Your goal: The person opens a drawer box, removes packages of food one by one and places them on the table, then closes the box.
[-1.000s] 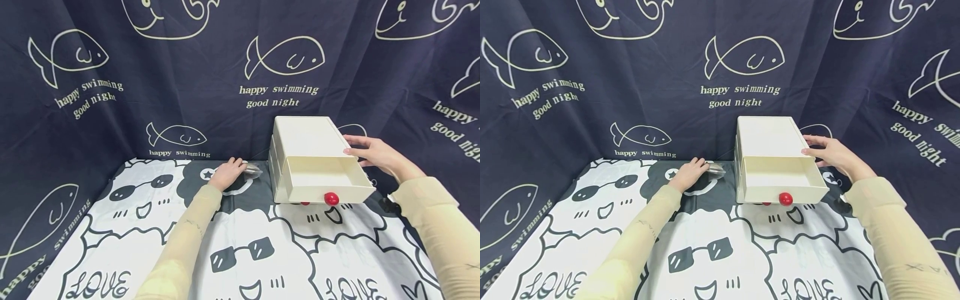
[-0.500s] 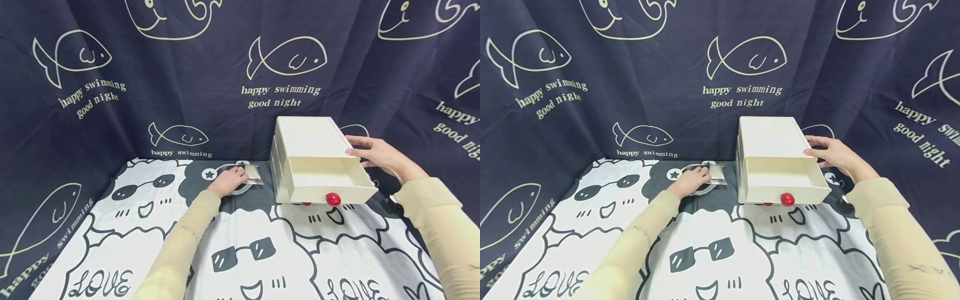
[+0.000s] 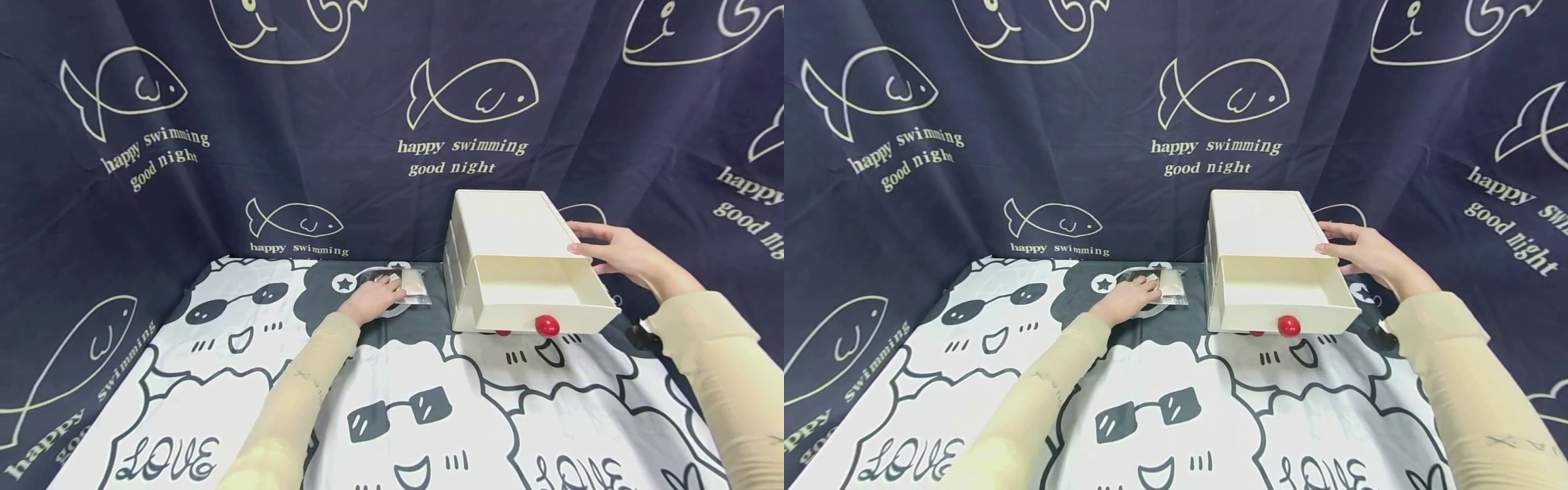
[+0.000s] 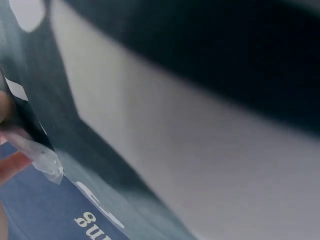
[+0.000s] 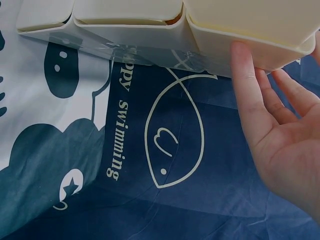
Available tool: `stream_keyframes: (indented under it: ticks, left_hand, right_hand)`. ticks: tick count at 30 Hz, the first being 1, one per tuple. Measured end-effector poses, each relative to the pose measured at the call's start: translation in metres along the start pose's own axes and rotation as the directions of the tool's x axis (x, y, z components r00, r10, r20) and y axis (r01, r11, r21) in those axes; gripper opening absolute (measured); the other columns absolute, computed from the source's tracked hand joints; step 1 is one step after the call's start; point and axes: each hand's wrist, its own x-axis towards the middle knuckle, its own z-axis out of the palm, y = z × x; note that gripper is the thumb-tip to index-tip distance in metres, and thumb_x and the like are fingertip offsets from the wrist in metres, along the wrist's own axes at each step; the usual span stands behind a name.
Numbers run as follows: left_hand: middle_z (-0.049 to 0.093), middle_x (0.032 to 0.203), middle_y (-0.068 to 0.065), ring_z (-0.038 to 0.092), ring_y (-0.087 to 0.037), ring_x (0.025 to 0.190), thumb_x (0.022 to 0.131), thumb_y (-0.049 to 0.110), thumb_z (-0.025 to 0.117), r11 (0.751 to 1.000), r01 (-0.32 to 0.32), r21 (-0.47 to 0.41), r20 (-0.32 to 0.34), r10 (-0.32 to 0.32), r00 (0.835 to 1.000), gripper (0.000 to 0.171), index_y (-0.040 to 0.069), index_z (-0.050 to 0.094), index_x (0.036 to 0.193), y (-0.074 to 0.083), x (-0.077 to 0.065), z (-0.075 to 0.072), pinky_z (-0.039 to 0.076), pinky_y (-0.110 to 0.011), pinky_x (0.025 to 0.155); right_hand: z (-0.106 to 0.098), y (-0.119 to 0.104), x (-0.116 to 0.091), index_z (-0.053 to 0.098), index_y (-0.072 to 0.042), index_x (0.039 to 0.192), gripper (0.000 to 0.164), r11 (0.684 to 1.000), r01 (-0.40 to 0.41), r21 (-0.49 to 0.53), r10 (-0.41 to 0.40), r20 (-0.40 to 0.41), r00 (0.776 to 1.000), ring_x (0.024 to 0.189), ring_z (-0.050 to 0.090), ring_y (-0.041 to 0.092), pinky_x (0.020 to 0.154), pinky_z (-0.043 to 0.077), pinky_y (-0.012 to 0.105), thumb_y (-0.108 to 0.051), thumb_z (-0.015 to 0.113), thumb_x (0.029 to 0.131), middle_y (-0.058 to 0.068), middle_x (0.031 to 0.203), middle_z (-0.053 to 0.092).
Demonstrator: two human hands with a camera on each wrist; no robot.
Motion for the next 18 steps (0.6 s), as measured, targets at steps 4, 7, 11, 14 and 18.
stream_keyframes:
  ticks: [4,7,11,14,18]
  left_hand:
    - [0.056,0.127,-0.003,0.057,-0.024,0.109,0.094,0.016,0.05,0.999,-0.027,-0.02,0.048,0.028,0.998,0.021,0.019,0.056,0.114,-0.002,-0.005,-0.005,0.053,-0.037,0.08]
    - [0.057,0.124,-0.005,0.056,-0.024,0.106,0.092,0.014,0.055,0.998,-0.055,-0.043,0.014,0.055,0.998,0.017,0.016,0.056,0.109,-0.004,-0.009,-0.01,0.053,-0.036,0.079]
    - [0.059,0.118,-0.005,0.054,-0.023,0.104,0.085,0.013,0.064,0.996,-0.076,-0.053,-0.022,0.075,0.997,0.019,0.014,0.059,0.103,-0.006,-0.013,-0.019,0.05,-0.037,0.082]
    - [0.058,0.117,-0.003,0.053,-0.022,0.107,0.084,0.016,0.066,0.996,-0.063,-0.065,0.022,0.064,0.998,0.022,0.016,0.061,0.105,-0.006,-0.016,-0.024,0.047,-0.038,0.085]
    - [0.057,0.116,-0.001,0.052,-0.022,0.109,0.085,0.021,0.067,0.997,-0.013,-0.072,0.095,0.02,0.995,0.026,0.019,0.061,0.109,-0.002,-0.018,-0.028,0.045,-0.039,0.085]
  right_hand:
    - [0.0,0.001,0.001,0.022,-0.012,0.15,0.079,1.0,-0.001,0.002,0.001,0.001,1.0,0.087,0.049,-0.015,0.08,0.053,0.026,-0.039,0.063,0.088,0.02,0.151,0.025]
    - [0.0,0.002,0.002,0.022,-0.012,0.15,0.079,1.0,0.002,-0.005,-0.002,-0.002,1.0,0.087,0.049,-0.016,0.079,0.054,0.025,-0.04,0.063,0.088,0.02,0.151,0.025]
    - [-0.001,0.002,0.002,0.022,-0.011,0.15,0.078,1.0,0.003,0.004,-0.003,0.0,1.0,0.087,0.049,-0.015,0.077,0.053,0.022,-0.039,0.062,0.089,0.02,0.15,0.025]
    - [-0.001,0.002,0.002,0.022,-0.011,0.15,0.078,1.0,0.003,0.013,-0.003,0.001,1.0,0.087,0.049,-0.016,0.075,0.052,0.02,-0.038,0.062,0.089,0.02,0.149,0.026]
    - [0.0,0.002,0.003,0.022,-0.011,0.15,0.078,1.0,0.003,0.008,-0.004,0.002,1.0,0.087,0.049,-0.016,0.076,0.052,0.02,-0.038,0.062,0.089,0.021,0.149,0.026]
